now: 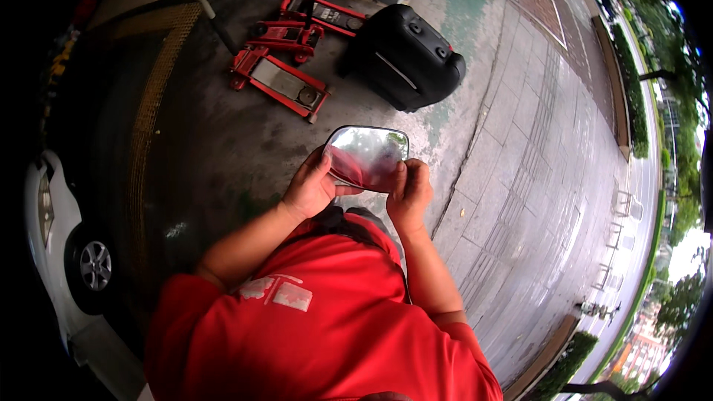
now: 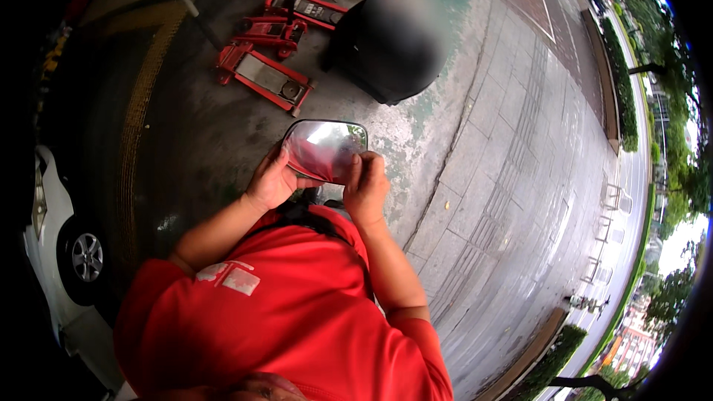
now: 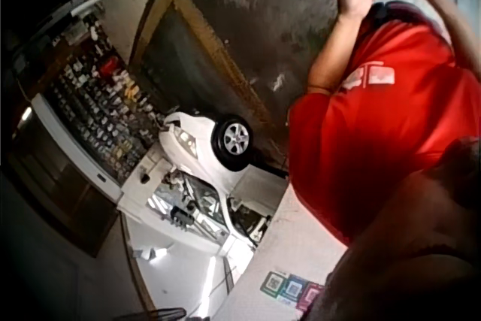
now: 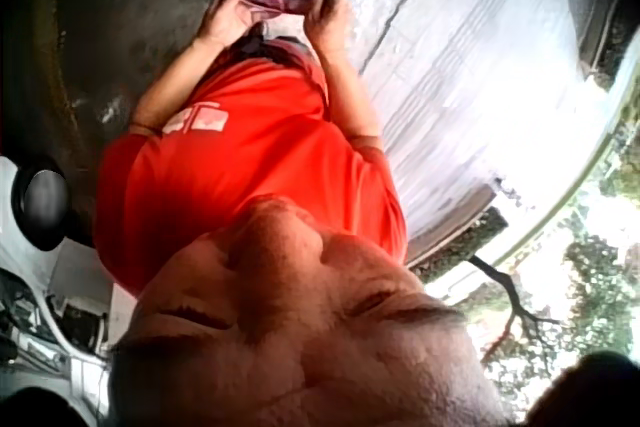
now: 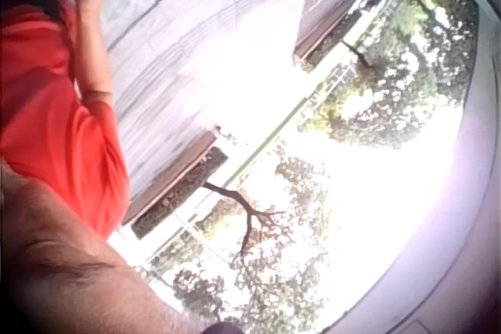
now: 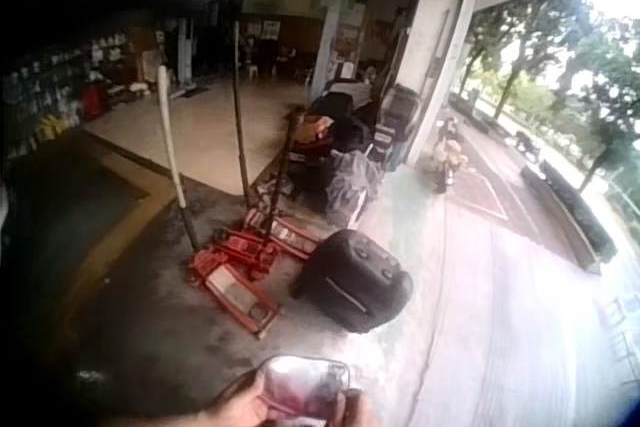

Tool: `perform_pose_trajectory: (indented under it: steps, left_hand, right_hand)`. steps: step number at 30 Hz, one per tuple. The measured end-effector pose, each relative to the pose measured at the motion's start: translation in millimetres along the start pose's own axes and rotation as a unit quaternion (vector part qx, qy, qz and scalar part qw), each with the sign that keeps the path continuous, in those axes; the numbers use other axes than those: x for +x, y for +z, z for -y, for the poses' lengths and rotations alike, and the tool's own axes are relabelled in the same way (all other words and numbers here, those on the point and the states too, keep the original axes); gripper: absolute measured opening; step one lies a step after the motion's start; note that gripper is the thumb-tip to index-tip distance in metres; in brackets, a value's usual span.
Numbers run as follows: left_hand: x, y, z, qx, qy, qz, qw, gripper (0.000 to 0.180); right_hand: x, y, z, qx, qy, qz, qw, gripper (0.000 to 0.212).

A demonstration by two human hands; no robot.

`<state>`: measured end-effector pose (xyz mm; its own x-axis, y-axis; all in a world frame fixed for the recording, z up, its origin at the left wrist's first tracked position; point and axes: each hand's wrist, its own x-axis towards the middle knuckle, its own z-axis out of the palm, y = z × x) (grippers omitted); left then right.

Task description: The person picks up a car side mirror and a sheet of tinted film, then carefully aligns and applies the film to the mirror's reflective surface. They smooth the film with their fingers to remove air bubbles and ensure adhesion, then walk through the garage while holding the finished mirror.

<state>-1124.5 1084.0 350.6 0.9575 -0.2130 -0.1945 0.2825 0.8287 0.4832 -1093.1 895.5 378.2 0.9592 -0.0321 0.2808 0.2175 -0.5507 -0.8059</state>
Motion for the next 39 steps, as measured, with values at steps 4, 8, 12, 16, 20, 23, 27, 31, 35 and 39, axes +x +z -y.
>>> perform_pose_trajectory:
  steps: [4, 8, 12, 16, 20, 23, 27, 31, 35, 39]
  left_hand:
    - [-3.0, -21.7, -17.5, -0.016, 0.053, -0.033, 0.998, 0.041]
    - [3.5, -34.3, -33.3, -0.015, 0.099, -0.060, 0.993, 0.051]
    - [24.5, -47.1, -47.0, -0.008, 0.139, -0.041, 0.989, 0.059]
    - [54.8, -45.3, -69.3, -0.002, 0.197, -0.044, 0.979, 0.059]
    - [82.7, -53.2, -84.4, -0.001, 0.230, -0.094, 0.969, 0.059]
    - [101.9, -58.6, -96.3, -0.006, 0.258, -0.108, 0.960, 0.058]
    - [117.6, -58.8, -111.3, -0.008, 0.274, -0.125, 0.953, 0.056]
    - [134.2, -64.5, -118.3, -0.014, 0.288, -0.124, 0.950, 0.058]
    - [150.9, -66.4, -129.0, -0.021, 0.300, -0.132, 0.944, 0.056]
    - [161.5, -80.1, -128.9, -0.020, 0.303, -0.124, 0.945, 0.050]
  right_hand:
    - [24.9, 35.9, 2.2, 0.010, -0.064, 0.059, 0.996, 0.010]
    - [52.6, 60.3, 16.1, 0.010, -0.072, 0.110, 0.991, 0.010]
    - [90.6, 89.1, 10.9, 0.002, -0.087, 0.161, 0.983, 0.012]
    - [135.1, 117.5, 10.2, -0.013, -0.167, 0.157, 0.973, 0.010]
    - [177.6, 141.2, 22.5, -0.003, -0.191, 0.181, 0.965, 0.011]
    - [202.3, 160.7, 18.2, -0.002, -0.197, 0.193, 0.961, 0.011]
    - [229.2, 183.2, 19.8, 0.007, -0.194, 0.212, 0.958, 0.011]
    - [248.9, 200.9, 17.2, 0.015, -0.201, 0.235, 0.951, 0.013]
    - [266.7, 213.0, 20.5, 0.017, -0.209, 0.245, 0.946, 0.017]
    - [281.2, 222.1, 19.3, 0.000, -0.187, 0.258, 0.948, 0.018]
